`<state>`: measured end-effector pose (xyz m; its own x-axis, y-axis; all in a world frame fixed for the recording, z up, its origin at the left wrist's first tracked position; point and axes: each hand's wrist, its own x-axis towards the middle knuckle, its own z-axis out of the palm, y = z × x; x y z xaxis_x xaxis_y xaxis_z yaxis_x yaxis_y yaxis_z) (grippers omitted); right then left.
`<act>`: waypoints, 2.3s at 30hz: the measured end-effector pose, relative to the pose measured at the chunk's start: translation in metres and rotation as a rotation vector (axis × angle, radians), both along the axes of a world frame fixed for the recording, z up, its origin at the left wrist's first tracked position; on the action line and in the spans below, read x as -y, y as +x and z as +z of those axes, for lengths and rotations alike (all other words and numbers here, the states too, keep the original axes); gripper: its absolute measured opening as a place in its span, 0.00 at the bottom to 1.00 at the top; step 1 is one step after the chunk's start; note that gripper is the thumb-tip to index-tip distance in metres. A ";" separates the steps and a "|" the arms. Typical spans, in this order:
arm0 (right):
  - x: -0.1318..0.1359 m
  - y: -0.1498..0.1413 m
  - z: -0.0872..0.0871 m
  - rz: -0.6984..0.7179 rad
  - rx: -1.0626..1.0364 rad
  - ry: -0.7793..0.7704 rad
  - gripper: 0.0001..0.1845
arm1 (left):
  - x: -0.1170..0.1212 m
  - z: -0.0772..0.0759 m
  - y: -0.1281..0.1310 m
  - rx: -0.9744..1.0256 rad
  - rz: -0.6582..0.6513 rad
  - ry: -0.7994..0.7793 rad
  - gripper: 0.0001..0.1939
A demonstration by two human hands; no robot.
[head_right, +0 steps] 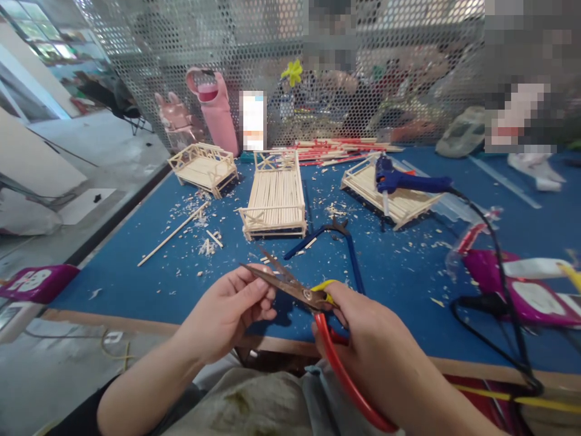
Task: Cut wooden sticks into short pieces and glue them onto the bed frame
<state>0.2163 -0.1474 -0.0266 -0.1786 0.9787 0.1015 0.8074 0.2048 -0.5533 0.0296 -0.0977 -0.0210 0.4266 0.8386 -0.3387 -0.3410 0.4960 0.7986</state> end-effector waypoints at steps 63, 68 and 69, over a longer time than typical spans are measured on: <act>-0.084 -0.003 0.016 0.098 0.045 0.620 0.09 | -0.051 0.025 0.004 -0.214 0.293 0.900 0.05; -0.083 -0.004 0.012 0.114 0.066 0.632 0.11 | -0.053 0.021 0.003 -0.281 0.315 0.916 0.05; -0.082 -0.003 0.011 0.108 0.069 0.635 0.11 | -0.053 0.020 0.004 -0.290 0.316 0.925 0.05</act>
<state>0.2132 -0.0652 -0.0153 -0.2994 0.7078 0.6398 0.7933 0.5573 -0.2453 0.0331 -0.0446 -0.0012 0.1448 0.8842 0.4441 -0.0814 -0.4367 0.8959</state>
